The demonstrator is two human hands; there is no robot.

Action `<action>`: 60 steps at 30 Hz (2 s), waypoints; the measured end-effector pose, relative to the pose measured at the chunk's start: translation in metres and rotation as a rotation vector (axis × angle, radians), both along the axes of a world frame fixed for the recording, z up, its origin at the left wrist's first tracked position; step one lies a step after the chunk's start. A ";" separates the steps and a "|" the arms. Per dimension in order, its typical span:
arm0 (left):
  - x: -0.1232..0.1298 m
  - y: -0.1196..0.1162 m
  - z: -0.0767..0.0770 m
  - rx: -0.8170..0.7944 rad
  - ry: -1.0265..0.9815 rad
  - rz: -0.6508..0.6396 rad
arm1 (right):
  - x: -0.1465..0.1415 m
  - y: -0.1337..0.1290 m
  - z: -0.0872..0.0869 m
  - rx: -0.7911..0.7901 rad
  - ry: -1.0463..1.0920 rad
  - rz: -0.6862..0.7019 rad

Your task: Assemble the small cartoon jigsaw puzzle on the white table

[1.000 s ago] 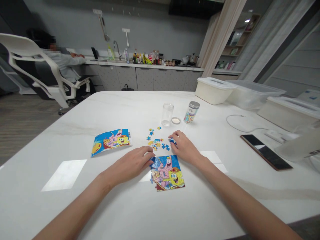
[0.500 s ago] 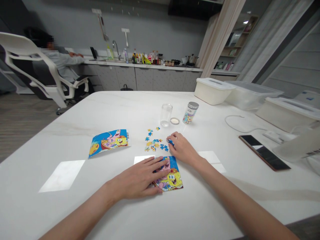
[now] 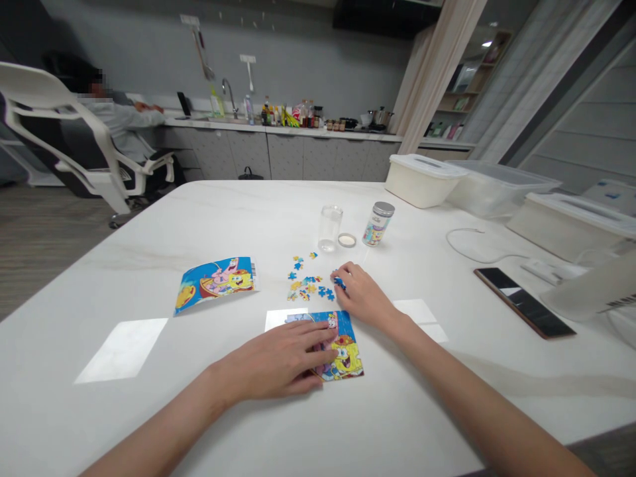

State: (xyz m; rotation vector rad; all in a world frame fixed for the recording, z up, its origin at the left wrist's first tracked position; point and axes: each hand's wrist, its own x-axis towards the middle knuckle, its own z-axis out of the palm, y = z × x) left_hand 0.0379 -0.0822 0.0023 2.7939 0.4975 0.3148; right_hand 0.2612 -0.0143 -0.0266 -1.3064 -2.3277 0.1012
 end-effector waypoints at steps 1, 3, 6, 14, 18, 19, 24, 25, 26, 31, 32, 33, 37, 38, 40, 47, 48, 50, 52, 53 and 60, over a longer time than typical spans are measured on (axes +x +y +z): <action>0.000 0.000 -0.001 0.005 -0.010 -0.006 | 0.000 0.000 0.000 0.001 0.000 0.002; 0.000 -0.001 -0.002 0.012 -0.026 -0.013 | 0.000 0.000 -0.001 -0.001 0.001 0.002; 0.001 -0.002 -0.002 0.005 -0.030 -0.005 | 0.001 0.000 -0.001 -0.006 0.003 0.000; 0.002 -0.006 -0.001 -0.009 -0.005 -0.011 | 0.001 0.000 0.001 -0.022 -0.012 -0.001; 0.004 -0.007 0.002 0.015 0.006 -0.026 | 0.000 0.000 0.001 -0.026 -0.014 -0.006; 0.005 -0.008 0.003 0.021 0.000 -0.030 | 0.000 0.000 0.001 -0.028 -0.014 -0.007; 0.005 -0.009 0.003 0.032 -0.046 -0.051 | -0.001 0.000 0.002 -0.030 -0.014 -0.007; 0.005 -0.009 0.003 0.039 -0.052 -0.057 | -0.001 0.000 0.002 -0.029 -0.013 -0.008; 0.005 -0.009 0.002 0.047 -0.058 -0.063 | -0.001 0.000 0.002 -0.028 -0.013 -0.009; 0.004 -0.010 0.002 0.084 -0.075 -0.091 | 0.000 0.001 0.000 -0.017 -0.014 -0.008; 0.003 -0.010 0.002 0.087 -0.071 -0.093 | 0.000 0.001 -0.001 -0.015 -0.014 -0.006; 0.003 -0.011 0.002 0.088 -0.067 -0.095 | 0.000 0.001 -0.001 -0.013 -0.015 -0.005; 0.005 -0.012 0.004 0.072 -0.036 -0.100 | 0.001 0.002 -0.001 -0.010 -0.021 0.001; 0.006 -0.012 0.005 0.063 -0.030 -0.095 | 0.001 0.002 -0.001 -0.011 -0.021 0.001; 0.008 -0.012 0.004 0.034 -0.036 -0.072 | 0.001 0.002 -0.001 -0.012 -0.022 0.001; 0.007 -0.011 0.003 0.008 -0.041 -0.081 | 0.001 0.001 -0.001 -0.001 -0.014 0.004; 0.007 -0.011 0.003 0.005 -0.037 -0.090 | 0.001 0.001 -0.001 0.001 -0.014 0.002; 0.006 -0.011 0.006 -0.036 -0.036 -0.108 | 0.001 0.001 -0.001 0.003 -0.019 0.000; 0.005 -0.011 0.009 -0.123 -0.046 -0.127 | 0.001 0.001 -0.001 0.003 -0.025 -0.002; 0.004 -0.011 0.010 -0.173 -0.057 -0.130 | 0.001 0.001 -0.001 0.002 -0.028 -0.001; -0.007 -0.003 0.016 -0.181 -0.046 -0.006 | 0.000 0.001 0.000 -0.005 -0.036 0.000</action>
